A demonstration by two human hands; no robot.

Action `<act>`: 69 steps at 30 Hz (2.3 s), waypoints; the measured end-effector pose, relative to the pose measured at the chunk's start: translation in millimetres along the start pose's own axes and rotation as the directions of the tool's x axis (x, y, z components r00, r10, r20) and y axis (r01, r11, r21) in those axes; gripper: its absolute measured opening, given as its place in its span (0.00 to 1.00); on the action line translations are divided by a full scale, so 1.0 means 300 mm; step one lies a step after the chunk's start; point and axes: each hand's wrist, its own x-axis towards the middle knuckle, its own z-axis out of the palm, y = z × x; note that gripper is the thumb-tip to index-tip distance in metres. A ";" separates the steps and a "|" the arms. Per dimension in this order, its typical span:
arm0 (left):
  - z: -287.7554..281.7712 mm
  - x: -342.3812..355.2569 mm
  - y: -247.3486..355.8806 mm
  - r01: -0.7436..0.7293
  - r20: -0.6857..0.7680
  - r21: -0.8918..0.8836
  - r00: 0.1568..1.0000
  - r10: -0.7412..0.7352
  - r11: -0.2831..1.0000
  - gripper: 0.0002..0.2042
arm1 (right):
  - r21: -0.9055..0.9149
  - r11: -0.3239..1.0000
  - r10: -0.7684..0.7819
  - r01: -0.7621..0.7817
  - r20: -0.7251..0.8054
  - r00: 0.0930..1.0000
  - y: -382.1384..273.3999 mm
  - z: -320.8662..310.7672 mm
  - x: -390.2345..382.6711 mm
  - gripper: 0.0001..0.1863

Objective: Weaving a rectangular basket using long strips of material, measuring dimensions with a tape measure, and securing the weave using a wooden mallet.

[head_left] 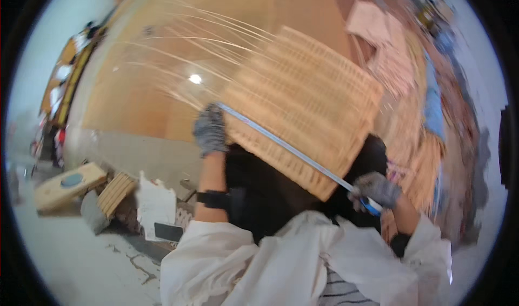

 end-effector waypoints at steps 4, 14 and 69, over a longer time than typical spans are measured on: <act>0.021 0.011 -0.013 0.048 0.028 -0.223 0.999 -0.043 0.974 0.17 | 0.113 0.985 -0.131 0.127 0.029 0.991 0.082 0.010 0.033 0.17; -0.007 -0.008 0.008 0.087 0.001 -0.303 0.996 -0.091 0.949 0.17 | 0.299 0.936 -0.196 0.185 0.006 0.981 0.132 0.068 0.051 0.21; 0.001 0.164 0.224 -0.165 0.152 0.120 0.977 0.146 0.979 0.13 | -0.101 0.994 0.044 -0.045 -0.016 0.999 -0.083 -0.203 0.029 0.11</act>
